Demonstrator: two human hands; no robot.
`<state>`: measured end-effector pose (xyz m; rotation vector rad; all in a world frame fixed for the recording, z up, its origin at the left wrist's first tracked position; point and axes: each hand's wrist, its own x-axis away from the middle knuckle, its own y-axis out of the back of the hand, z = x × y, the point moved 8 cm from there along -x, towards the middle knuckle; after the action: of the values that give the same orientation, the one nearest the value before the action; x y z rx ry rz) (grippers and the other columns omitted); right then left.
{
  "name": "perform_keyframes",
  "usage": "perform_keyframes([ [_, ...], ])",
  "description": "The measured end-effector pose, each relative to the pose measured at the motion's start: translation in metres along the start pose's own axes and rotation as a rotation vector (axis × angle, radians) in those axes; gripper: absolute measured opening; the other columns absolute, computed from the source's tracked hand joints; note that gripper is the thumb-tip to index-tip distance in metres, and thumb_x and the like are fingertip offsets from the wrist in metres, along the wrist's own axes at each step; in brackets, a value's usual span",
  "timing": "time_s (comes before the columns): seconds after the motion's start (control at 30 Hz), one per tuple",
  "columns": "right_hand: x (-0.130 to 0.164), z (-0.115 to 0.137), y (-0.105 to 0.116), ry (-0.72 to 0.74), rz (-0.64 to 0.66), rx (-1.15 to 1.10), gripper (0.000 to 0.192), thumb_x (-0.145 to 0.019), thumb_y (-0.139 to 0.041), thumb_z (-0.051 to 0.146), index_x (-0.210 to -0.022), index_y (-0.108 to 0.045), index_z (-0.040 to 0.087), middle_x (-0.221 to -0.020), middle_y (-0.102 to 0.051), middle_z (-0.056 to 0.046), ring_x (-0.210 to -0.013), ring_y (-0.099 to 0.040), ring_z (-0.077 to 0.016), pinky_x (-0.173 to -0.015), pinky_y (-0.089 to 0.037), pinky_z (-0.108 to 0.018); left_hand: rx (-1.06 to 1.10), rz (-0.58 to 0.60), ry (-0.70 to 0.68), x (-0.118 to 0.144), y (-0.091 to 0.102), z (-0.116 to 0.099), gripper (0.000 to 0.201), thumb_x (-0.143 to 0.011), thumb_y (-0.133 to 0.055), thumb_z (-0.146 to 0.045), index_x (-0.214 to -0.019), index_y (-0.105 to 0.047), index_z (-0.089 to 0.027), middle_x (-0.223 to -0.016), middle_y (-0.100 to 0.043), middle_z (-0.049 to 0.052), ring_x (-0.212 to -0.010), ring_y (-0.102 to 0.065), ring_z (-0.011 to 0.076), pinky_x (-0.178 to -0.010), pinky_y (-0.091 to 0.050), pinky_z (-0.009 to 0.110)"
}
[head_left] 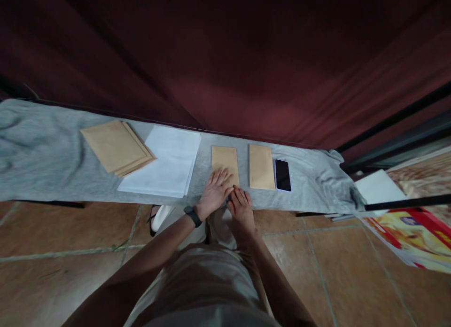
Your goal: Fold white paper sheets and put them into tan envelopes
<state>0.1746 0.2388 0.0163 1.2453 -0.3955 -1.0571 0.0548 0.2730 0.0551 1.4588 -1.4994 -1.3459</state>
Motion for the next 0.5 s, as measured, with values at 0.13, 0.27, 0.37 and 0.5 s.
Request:
perform_keyframes([
  [0.13, 0.001, 0.001, 0.002, -0.021, -0.038, -0.02, 0.044, -0.103, -0.045, 0.022, -0.146, -0.052, 0.012, -0.148, -0.056, -0.014, -0.142, -0.045, -0.0259, -0.12, -0.032, -0.051, -0.027, 0.072, -0.069, -0.013, -0.019, -0.001, 0.052, -0.103, -0.039, -0.043, -0.149, -0.05, -0.022, -0.163, -0.038, 0.008, -0.153, -0.027, 0.0292, -0.125, -0.02, 0.052],
  [0.27, 0.002, 0.003, 0.004, -0.014, -0.07, -0.032, 0.045, -0.103, -0.043, 0.023, -0.147, -0.051, 0.012, -0.148, -0.056, -0.014, -0.143, -0.044, -0.025, -0.121, -0.031, -0.049, -0.05, 0.098, -0.109, -0.023, -0.028, 0.006, 0.053, -0.103, -0.039, -0.043, -0.152, -0.046, -0.026, -0.164, -0.037, 0.006, -0.154, -0.026, 0.0285, -0.126, -0.015, 0.054],
  [0.37, 0.002, 0.003, 0.005, -0.021, -0.086, -0.043, 0.047, -0.103, -0.043, 0.023, -0.149, -0.048, 0.013, -0.149, -0.055, -0.014, -0.143, -0.043, -0.0252, -0.119, -0.032, -0.049, -0.036, 0.105, -0.153, -0.034, -0.032, 0.011, 0.053, -0.103, -0.038, -0.041, -0.154, -0.043, -0.027, -0.164, -0.037, 0.005, -0.154, -0.025, 0.0274, -0.126, -0.012, 0.054],
  [0.5, 0.002, 0.003, 0.005, -0.022, -0.08, -0.078, 0.049, -0.103, -0.043, 0.024, -0.152, -0.045, 0.016, -0.151, -0.053, -0.014, -0.144, -0.042, -0.0255, -0.118, -0.033, -0.05, -0.002, 0.119, -0.178, -0.052, -0.035, 0.021, 0.052, -0.103, -0.037, -0.039, -0.154, -0.042, -0.028, -0.164, -0.038, 0.004, -0.154, -0.025, 0.0271, -0.126, -0.01, 0.055],
])
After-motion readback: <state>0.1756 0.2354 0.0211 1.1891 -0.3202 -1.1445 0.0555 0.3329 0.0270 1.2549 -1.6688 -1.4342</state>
